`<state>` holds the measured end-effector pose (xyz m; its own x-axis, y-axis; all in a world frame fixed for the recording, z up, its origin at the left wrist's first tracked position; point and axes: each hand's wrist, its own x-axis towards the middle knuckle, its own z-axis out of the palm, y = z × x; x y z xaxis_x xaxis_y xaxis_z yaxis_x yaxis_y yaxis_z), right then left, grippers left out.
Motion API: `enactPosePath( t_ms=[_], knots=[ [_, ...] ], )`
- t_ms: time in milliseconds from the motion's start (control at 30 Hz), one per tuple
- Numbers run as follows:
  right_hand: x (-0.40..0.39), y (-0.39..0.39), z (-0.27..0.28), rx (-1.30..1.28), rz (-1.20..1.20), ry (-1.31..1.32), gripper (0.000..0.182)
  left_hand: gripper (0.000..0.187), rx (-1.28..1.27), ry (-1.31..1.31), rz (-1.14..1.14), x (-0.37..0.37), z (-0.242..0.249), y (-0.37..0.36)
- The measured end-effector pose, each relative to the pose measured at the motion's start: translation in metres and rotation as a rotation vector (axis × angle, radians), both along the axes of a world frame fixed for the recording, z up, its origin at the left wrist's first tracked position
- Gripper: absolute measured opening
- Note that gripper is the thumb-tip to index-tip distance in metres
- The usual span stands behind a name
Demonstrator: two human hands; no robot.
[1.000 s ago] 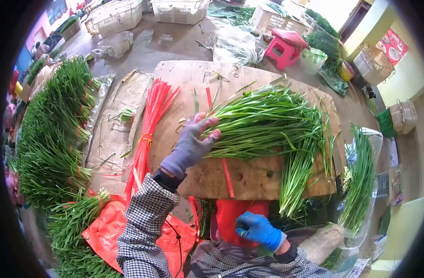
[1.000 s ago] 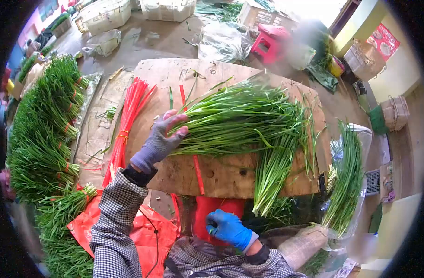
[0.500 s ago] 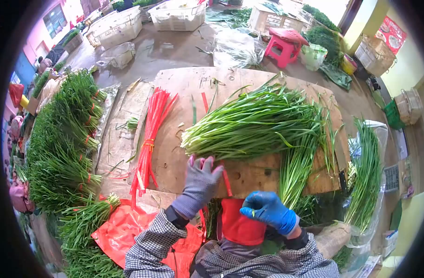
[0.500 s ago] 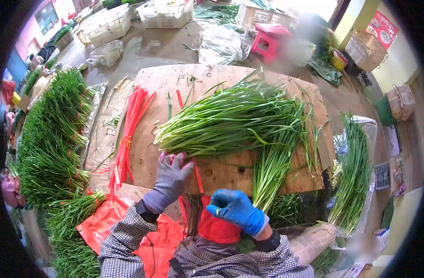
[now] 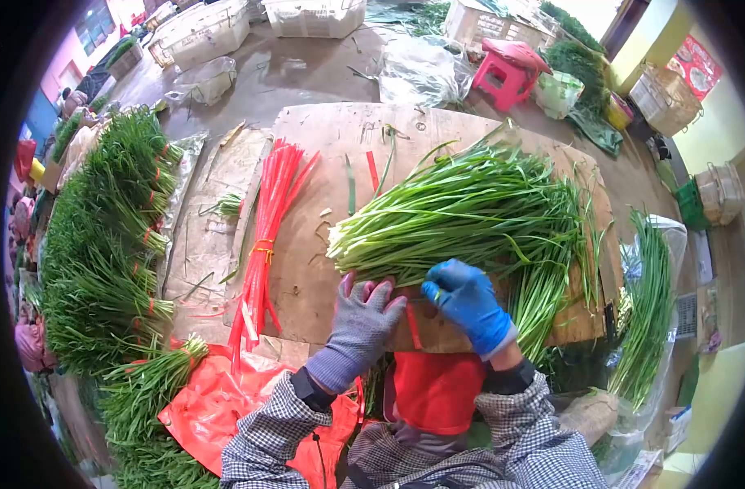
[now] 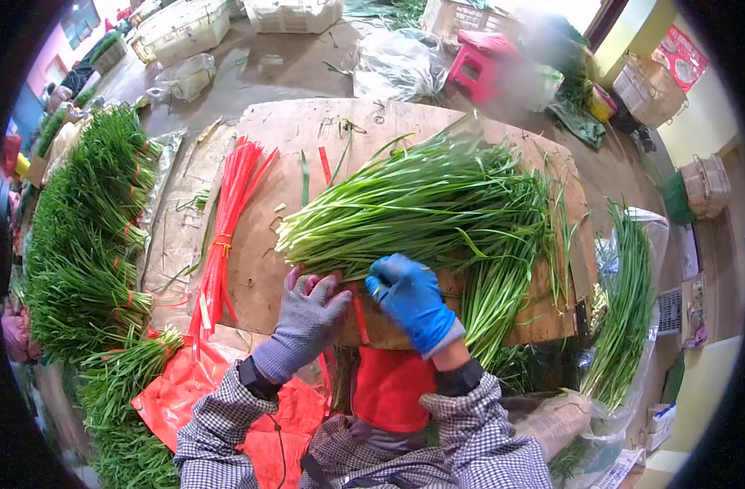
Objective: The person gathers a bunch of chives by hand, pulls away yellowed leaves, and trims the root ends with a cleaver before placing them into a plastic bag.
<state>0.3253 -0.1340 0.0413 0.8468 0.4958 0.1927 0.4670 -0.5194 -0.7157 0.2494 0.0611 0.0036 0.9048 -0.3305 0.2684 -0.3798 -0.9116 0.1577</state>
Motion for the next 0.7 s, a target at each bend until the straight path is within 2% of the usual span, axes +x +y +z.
enactPosePath(
  t_ms=[67, 133, 200, 233, 333, 433, 467, 533, 633, 700],
  knots=[
    [0.013, -0.007, -0.015, -0.091, -0.145, -0.112, 0.012, 0.031, -0.017, -0.017, -0.006, 0.002, -0.003, 0.003],
    [0.016, -0.012, -0.017, -0.1, -0.174, -0.091, 0.011, 0.035, -0.037, -0.025, -0.007, 0.002, -0.006, 0.004],
    [0.019, -0.013, -0.022, -0.138, -0.19, -0.186, 0.011, 0.033, -0.071, 0.008, 0.01, 0.004, -0.008, 0.002],
    [0.019, -0.01, -0.024, -0.155, -0.207, -0.212, 0.017, 0.033, -0.075, 0.009, 0.009, 0.005, -0.008, 0.001],
    [0.016, 0.002, -0.019, -0.272, -0.22, -0.169, 0.027, 0.03, -0.101, -0.043, 0.003, 0.004, -0.007, 0.002],
    [0.018, 0.008, -0.019, -0.284, -0.258, -0.091, 0.035, 0.02, -0.143, -0.077, -0.017, 0.006, -0.004, 0.0],
    [0.019, 0.008, -0.022, -0.283, -0.273, -0.091, 0.035, 0.019, -0.136, -0.078, -0.003, 0.005, -0.004, -0.001],
    [0.021, 0.011, -0.032, -0.354, -0.262, -0.252, 0.032, 0.018, -0.129, -0.083, -0.003, 0.005, -0.004, -0.001],
    [0.016, 0.018, -0.038, -0.376, -0.242, -0.228, 0.027, 0.02, -0.112, -0.078, -0.015, 0.003, -0.008, 0.0],
    [0.016, 0.02, -0.041, -0.337, -0.238, -0.226, 0.024, 0.031, -0.105, -0.054, -0.021, 0.002, -0.013, 0.001]
  ],
)
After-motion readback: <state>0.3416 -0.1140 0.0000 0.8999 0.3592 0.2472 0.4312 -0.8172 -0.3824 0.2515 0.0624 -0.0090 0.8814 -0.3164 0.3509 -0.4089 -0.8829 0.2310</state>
